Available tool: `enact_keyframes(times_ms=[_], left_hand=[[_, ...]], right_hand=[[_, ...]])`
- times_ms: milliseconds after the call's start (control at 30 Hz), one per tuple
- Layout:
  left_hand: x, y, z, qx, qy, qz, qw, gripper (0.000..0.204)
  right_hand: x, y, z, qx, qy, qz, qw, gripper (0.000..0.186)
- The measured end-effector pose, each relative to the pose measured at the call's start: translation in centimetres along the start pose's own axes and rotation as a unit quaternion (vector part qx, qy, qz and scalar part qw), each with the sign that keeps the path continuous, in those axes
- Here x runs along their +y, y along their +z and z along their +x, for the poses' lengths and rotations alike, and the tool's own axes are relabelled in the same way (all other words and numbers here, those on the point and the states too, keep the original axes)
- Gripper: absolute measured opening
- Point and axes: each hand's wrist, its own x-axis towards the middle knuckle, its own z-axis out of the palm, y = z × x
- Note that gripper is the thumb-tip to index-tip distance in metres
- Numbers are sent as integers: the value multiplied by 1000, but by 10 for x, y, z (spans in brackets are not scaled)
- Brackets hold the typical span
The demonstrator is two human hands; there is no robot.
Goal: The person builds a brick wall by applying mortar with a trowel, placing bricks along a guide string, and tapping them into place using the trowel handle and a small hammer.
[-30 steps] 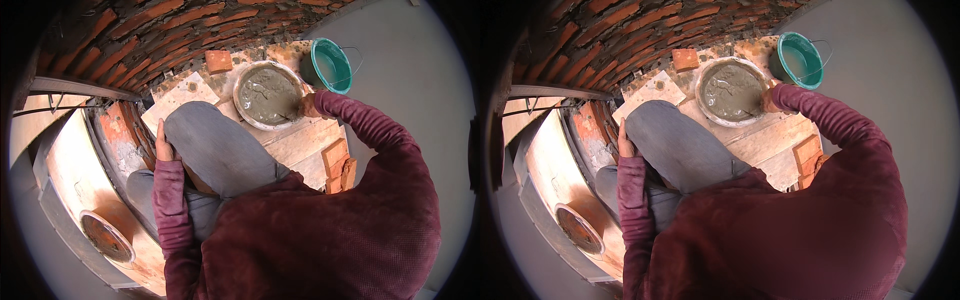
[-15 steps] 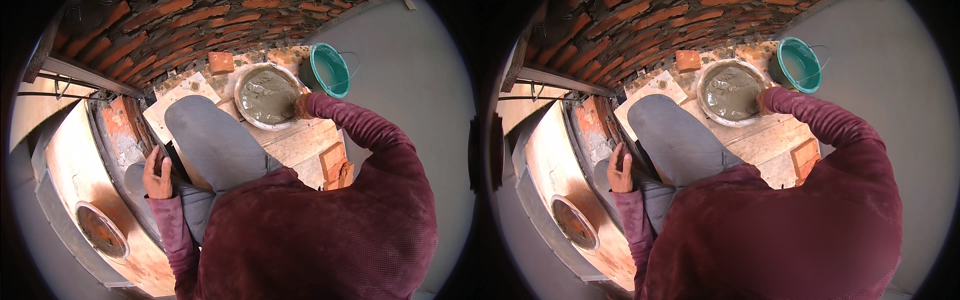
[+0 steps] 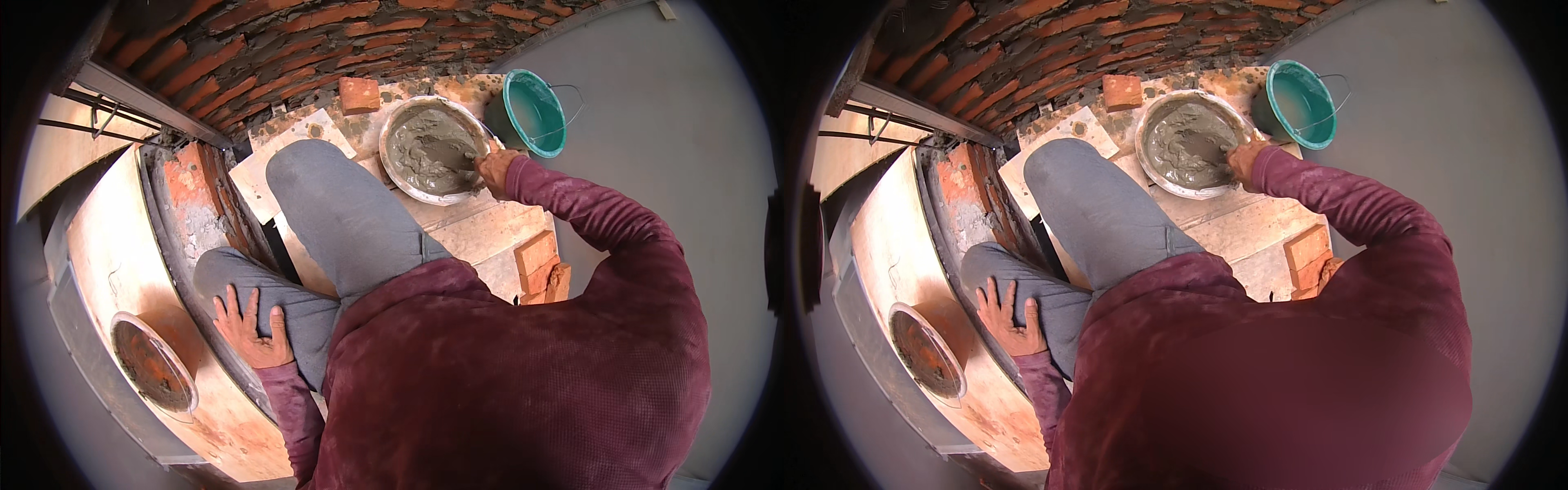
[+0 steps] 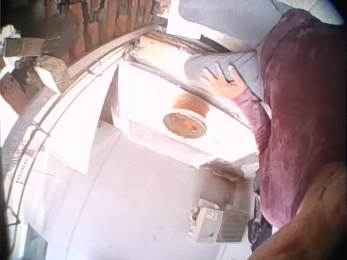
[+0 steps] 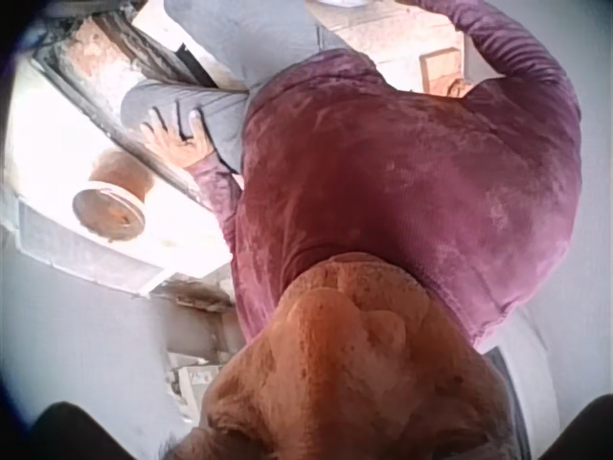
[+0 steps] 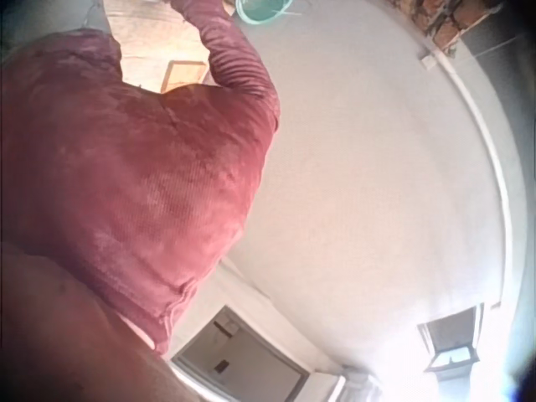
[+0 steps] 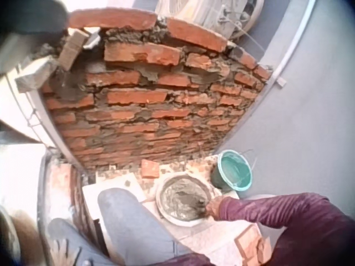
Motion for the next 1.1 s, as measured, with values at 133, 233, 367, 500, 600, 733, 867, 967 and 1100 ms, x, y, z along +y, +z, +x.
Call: enact_keyframes(times_ms=[133,233,367,500,600,733,867,967,1100], left_hand=[[2,-1,0,0,7,-6,1000,35],[1,1,2,8,6,-14,1000,35],[0,1,-3,12,-2,-12,1000,35],[-3,1,-6,16,-3,-10,1000,34],[-1,2,-5,17,2,-17,1000,34],[3,1,-5,20,-1,-27,999,32],[1,3,-4,13,5,-23,1000,31],[-1,-2,-7,9,7,-20,1000,31],[2,-2,-7,4,7,-14,1000,32]], right_hand=[[20,3,14,14,-147,-7,989,32],[41,25,41,-5,-292,-184,939,39],[54,40,52,-64,-365,-325,870,48],[47,15,22,-141,-74,-140,977,45],[66,25,17,-103,-198,-187,957,42],[54,36,28,-90,-171,60,979,31],[36,70,56,-3,-85,68,994,29],[6,51,64,-4,-58,108,992,34],[4,30,49,-37,-62,325,943,26]])
